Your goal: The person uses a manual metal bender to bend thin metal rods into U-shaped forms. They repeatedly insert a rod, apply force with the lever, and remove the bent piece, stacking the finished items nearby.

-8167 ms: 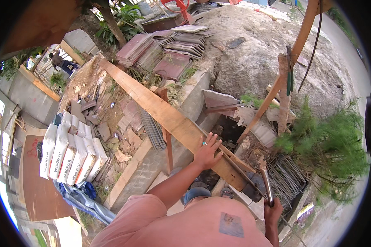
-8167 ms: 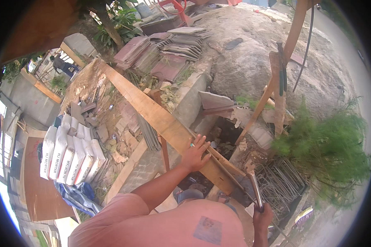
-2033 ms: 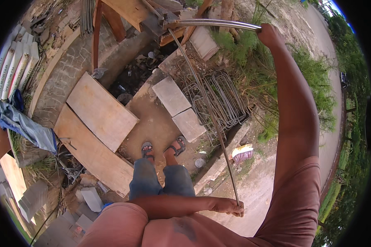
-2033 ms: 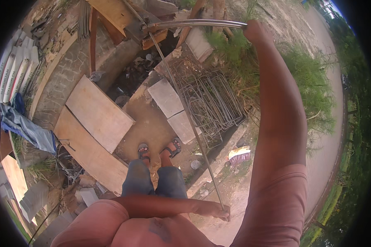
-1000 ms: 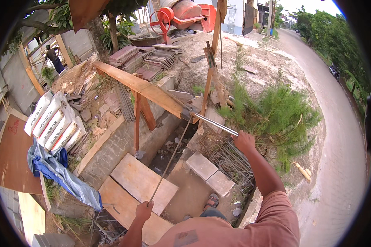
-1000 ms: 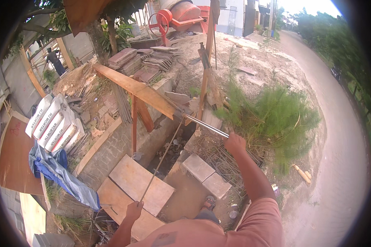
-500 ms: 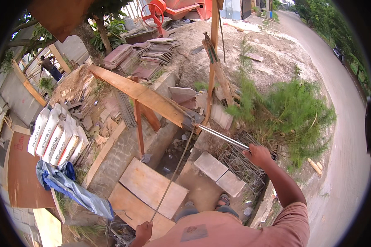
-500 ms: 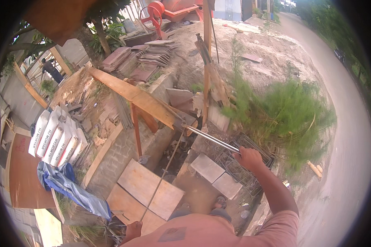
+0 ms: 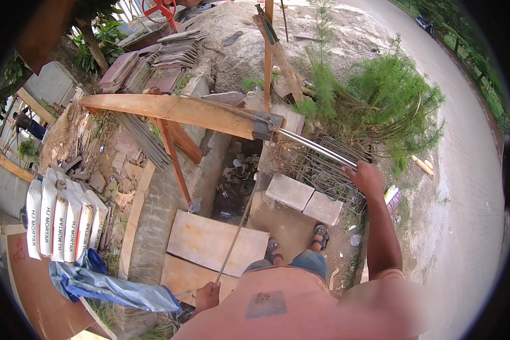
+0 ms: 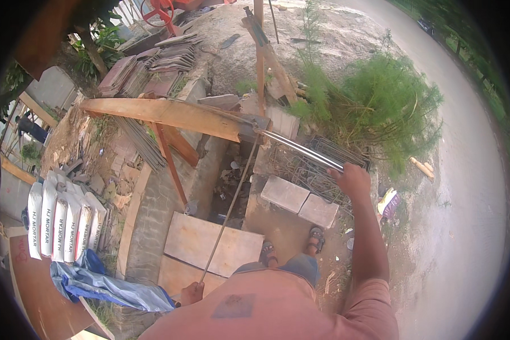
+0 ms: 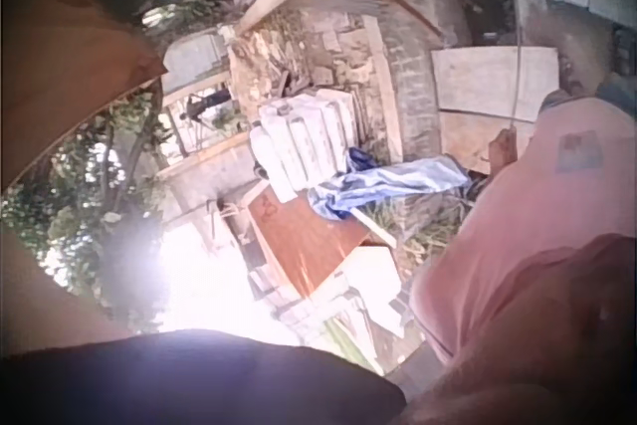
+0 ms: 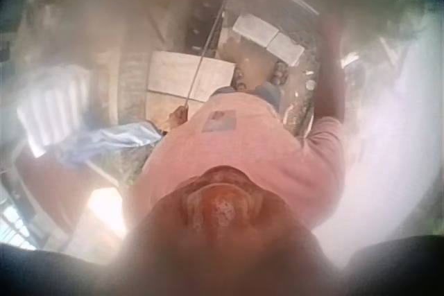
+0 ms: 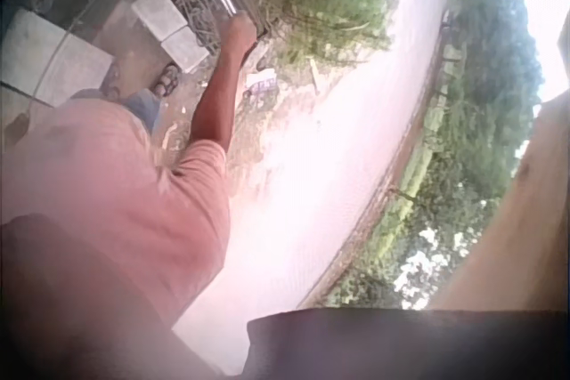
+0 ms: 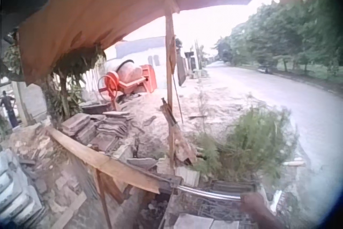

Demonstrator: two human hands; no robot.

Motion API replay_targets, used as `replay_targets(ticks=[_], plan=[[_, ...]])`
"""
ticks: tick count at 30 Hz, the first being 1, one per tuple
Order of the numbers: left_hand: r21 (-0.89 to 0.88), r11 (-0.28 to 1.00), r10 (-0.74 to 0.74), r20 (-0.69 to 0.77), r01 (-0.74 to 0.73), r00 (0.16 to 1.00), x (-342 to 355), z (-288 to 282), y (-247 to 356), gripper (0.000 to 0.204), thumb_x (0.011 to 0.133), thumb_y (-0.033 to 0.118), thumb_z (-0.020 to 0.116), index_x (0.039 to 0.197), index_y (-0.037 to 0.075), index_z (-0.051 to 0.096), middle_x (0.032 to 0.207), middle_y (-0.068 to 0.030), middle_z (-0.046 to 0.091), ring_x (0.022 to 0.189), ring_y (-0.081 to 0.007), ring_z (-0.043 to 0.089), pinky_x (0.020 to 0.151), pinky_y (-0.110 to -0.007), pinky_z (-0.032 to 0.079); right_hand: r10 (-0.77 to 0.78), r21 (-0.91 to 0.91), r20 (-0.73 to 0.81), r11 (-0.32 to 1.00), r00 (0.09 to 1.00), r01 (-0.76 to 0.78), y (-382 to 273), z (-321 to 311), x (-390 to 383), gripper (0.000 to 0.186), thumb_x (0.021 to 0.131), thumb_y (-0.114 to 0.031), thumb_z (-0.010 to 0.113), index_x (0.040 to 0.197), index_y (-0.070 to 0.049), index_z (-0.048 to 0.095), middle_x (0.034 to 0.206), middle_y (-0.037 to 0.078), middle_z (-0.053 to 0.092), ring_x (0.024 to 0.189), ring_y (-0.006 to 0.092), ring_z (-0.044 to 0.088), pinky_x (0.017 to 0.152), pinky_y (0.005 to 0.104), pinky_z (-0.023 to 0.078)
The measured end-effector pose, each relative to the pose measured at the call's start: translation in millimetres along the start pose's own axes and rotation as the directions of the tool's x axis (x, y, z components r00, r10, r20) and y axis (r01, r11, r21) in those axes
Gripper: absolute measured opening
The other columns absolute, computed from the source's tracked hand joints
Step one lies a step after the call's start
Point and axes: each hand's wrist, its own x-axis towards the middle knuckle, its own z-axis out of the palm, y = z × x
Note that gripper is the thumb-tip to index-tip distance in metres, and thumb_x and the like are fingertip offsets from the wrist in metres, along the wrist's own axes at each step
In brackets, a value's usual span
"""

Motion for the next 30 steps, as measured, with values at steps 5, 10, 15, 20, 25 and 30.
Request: replay_targets(ticks=[5, 10, 15, 20, 25, 30], plan=[[0.353, 0.913, 0.276, -0.171, -0.203, 0.946, 138, -117, -90, 0.04, 0.095, 0.037, 0.054, 0.073, 0.004, 0.057, 0.065, -0.0219, 0.058, 0.061, -0.0431, 0.058, 0.054, -0.05, 0.044, 0.152, 0.187, 0.062, 0.969, 0.986, -0.161, -92, 22, -115, 0.044, 0.091, -0.041, 0.058, 0.088, 0.003, 0.058, 0.08, 0.026, 0.066, 0.079, 0.0438, 0.065, 0.073, 0.0521, 0.05], [0.426, 0.871, 0.31, -0.09, -0.245, 0.946, 156, -116, -100, 0.037, 0.094, 0.036, 0.055, 0.075, 0.005, 0.059, 0.069, -0.0244, 0.06, 0.068, -0.0464, 0.058, 0.059, -0.051, 0.046, 0.129, 0.212, 0.065, 0.967, 0.989, -0.14, -94, 13, -114, 0.04, 0.092, -0.038, 0.057, 0.088, 0.002, 0.058, 0.08, 0.025, 0.066, 0.08, 0.0435, 0.064, 0.074, 0.0519, 0.049], [0.085, 0.981, 0.173, 0.053, -0.177, 0.984, 157, -85, -48, 0.04, 0.088, 0.042, 0.062, 0.089, 0.002, 0.065, 0.068, -0.0194, 0.064, 0.067, -0.0363, 0.065, 0.063, -0.045, 0.049, 0.105, 0.176, 0.069, 0.978, 0.992, -0.116, -68, 9, -104, 0.039, 0.091, -0.037, 0.058, 0.089, 0.002, 0.057, 0.08, 0.025, 0.066, 0.08, 0.0438, 0.064, 0.073, 0.0521, 0.049], [-0.154, 0.97, 0.213, 0.182, -0.186, 0.96, 210, -42, 74, 0.048, 0.088, 0.046, 0.061, 0.103, 0.0, 0.063, 0.075, -0.0171, 0.066, 0.071, -0.0301, 0.066, 0.067, -0.04, 0.05, -0.013, 0.124, 0.132, 0.992, 0.991, -0.003, -59, 15, -85, 0.04, 0.09, -0.038, 0.058, 0.089, 0.002, 0.059, 0.082, 0.024, 0.066, 0.081, 0.0428, 0.064, 0.074, 0.0511, 0.05], [-0.1, 0.94, 0.33, 0.024, -0.326, 0.944, 262, 16, 120, 0.048, 0.092, 0.045, 0.056, 0.087, -0.002, 0.063, 0.073, -0.0193, 0.063, 0.071, -0.0371, 0.062, 0.066, -0.045, 0.047, -0.008, 0.141, 0.228, 0.99, 0.974, -0.025, -46, 56, -46, 0.038, 0.084, -0.036, 0.061, 0.094, 0.0, 0.064, 0.087, 0.024, 0.067, 0.085, 0.0415, 0.065, 0.078, 0.0491, 0.051], [0.01, 0.927, 0.374, -0.06, -0.374, 0.925, 244, 2, 143, 0.048, 0.093, 0.043, 0.053, 0.077, -0.002, 0.061, 0.077, -0.0228, 0.063, 0.077, -0.0425, 0.061, 0.069, -0.048, 0.046, 0.069, 0.292, 0.149, 0.95, 0.986, -0.111, -36, 83, -43, 0.036, 0.081, -0.036, 0.061, 0.096, -0.003, 0.064, 0.09, 0.023, 0.067, 0.088, 0.0416, 0.064, 0.079, 0.0504, 0.05]])
